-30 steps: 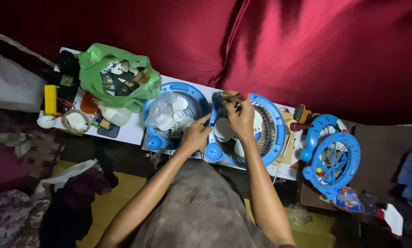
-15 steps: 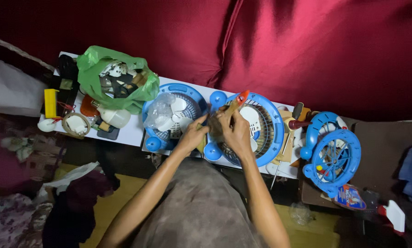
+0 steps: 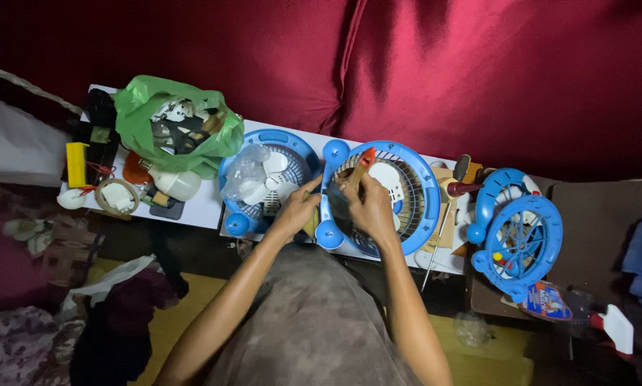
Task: The person cleans the blades and cage of a disassembled blue electric fan using a brush and a screwdriver. They wipe the fan blades and cage with a cloth, then use a screwdriver to clean the center hub area.
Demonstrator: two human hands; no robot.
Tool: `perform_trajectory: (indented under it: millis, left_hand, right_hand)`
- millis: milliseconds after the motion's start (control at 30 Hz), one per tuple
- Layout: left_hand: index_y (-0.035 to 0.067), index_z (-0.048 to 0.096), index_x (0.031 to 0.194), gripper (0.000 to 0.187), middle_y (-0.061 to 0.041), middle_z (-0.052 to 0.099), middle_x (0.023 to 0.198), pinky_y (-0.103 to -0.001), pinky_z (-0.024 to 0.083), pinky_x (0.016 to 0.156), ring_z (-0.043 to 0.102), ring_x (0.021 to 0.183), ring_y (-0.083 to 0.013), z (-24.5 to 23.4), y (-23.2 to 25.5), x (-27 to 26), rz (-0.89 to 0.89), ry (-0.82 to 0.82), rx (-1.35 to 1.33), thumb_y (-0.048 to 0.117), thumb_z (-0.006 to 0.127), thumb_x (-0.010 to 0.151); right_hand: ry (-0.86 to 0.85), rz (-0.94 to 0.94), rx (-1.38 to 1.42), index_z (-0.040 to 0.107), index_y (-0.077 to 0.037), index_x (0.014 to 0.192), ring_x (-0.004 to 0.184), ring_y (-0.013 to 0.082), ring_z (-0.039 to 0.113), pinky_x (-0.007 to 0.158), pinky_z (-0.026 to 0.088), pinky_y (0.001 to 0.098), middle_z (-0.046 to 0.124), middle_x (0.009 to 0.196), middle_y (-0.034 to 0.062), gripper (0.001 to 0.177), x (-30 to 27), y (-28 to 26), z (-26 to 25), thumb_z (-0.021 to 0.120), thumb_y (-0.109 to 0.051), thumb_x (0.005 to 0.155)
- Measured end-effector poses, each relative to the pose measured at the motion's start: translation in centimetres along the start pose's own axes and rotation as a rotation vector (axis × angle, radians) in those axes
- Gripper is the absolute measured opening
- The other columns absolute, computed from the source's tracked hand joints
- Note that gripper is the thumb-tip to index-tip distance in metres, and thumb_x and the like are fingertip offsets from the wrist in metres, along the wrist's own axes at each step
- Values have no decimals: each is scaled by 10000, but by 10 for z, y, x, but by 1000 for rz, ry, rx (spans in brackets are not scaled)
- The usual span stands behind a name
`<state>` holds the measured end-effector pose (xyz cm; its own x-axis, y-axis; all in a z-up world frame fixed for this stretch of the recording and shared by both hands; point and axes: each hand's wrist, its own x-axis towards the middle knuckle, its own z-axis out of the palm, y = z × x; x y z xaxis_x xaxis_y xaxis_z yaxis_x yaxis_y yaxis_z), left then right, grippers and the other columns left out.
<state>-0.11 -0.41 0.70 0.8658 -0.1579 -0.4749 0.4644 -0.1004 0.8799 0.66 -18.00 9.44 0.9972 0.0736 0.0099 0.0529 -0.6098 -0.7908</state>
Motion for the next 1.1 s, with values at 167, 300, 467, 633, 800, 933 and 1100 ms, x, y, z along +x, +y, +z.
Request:
perform_trajectory:
  millis: [167,300,467,633,800,933,1100]
  left_hand:
    - [174,537,1502,561,-77,702,1059,-284,504,799,611,868,-106,-1,-3,-2,81,34,29,179,576,942]
    - [188,539,1510,575,-123,736,1069,-302,519,796,615,856,-143,1,0,-4,58,22,5,182,545,934]
    - [197,528,1504,570,-123,741,1136,-309,517,838,634,898,-155,0,5,-7,13,42,48,190,553,935]
    - [182,535,1490,554,-102,730,1192,-302,514,858,655,960,-128,2,3,-3,78,47,34,198,567,937]
    - [205,571,1466,527,-122,743,1119,-308,517,824,680,919,-135,1,-8,4,66,81,137,227,586,940]
    - [117,636,1353,403,-186,732,987,-368,518,787,653,838,-211,2,-9,3,33,109,274,235,603,969]
    - [190,584,1444,525,-88,742,942,-350,525,745,648,775,-177,2,2,-2,111,86,117,210,576,920]
  right_hand:
    - [-49,191,18,767,-75,1066,634,300,640,619,495,406,711,741,181,243,-4,-2,1,757,-219,870]
    - [-22,60,-24,771,-92,1052,665,266,693,647,512,389,738,791,148,223,-6,-6,-1,766,-232,878]
    - [26,80,-62,775,-105,1085,662,277,684,639,510,394,738,793,148,249,-8,-13,3,764,-222,865]
    - [77,109,25,766,-95,1069,664,253,706,631,524,385,753,816,136,226,-8,-14,6,742,-223,883]
    - [59,93,53,759,-42,1065,779,215,677,740,522,359,745,888,131,189,-10,-8,9,743,-156,917]
    - [337,-113,331,744,12,1108,1019,178,660,937,524,332,724,1097,93,168,-7,-2,-5,670,-65,978]
    - [504,-49,351,680,21,1160,989,151,668,918,527,319,734,1084,87,197,18,13,-6,657,-94,1001]
